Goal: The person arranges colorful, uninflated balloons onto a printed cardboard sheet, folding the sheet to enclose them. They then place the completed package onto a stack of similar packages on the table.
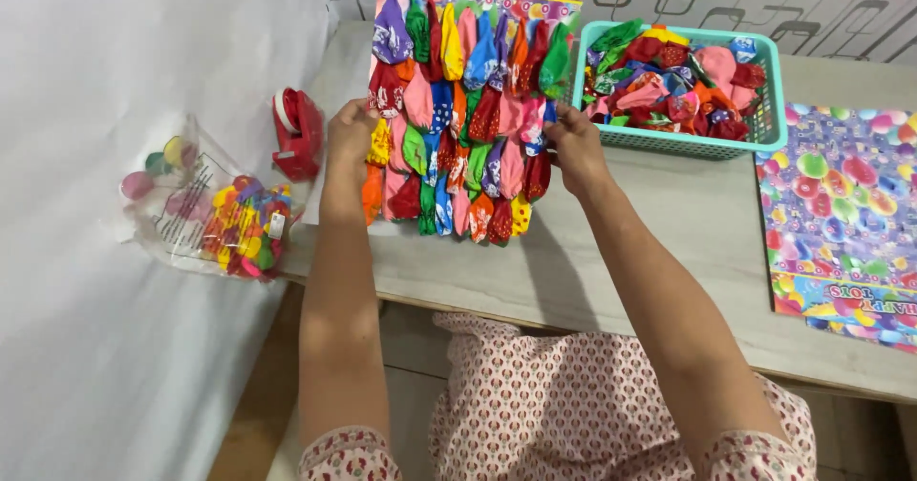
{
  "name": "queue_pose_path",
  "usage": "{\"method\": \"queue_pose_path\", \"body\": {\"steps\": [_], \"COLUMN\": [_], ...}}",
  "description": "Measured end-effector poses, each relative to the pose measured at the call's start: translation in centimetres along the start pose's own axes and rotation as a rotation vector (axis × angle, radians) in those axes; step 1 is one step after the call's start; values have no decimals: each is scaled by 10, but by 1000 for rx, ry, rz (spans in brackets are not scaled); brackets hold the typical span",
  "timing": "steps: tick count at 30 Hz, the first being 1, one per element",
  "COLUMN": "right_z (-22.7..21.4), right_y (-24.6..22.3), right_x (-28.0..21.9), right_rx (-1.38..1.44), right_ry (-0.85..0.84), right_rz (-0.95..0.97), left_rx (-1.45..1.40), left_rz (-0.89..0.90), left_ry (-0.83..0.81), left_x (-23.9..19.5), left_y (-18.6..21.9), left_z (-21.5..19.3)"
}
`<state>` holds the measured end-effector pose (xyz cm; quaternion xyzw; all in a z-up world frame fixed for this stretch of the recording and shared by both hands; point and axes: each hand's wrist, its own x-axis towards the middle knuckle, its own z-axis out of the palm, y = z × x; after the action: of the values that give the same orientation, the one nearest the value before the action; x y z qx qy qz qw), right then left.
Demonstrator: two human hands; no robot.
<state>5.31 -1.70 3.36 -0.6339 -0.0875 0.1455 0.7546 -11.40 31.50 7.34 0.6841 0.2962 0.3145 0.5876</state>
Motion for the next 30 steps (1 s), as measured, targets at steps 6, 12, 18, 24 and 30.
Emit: {"method": "queue_pose_path", "body": {"steps": [6,12,18,24,30], "right_z": [30,51,40,46,61], "right_y": [-11,4,70,75,48], "right_x": [34,46,48,49,15], "right_rx": [-47,-74,-269,-258,-623], "right_ry": [-3,17,-41,-32,50], "right_rz": [28,94,219,164,19], "left_rx": [79,308,591,334,735], "left_rz": [-50,-144,-156,-63,-244], "left_ry": [-24,-39,-171,-77,-168], "left_x": [25,68,50,14,32], "left_y": [35,-3,-51,-13,-26], "left_z": [-5,4,-2,-1,-2]}}
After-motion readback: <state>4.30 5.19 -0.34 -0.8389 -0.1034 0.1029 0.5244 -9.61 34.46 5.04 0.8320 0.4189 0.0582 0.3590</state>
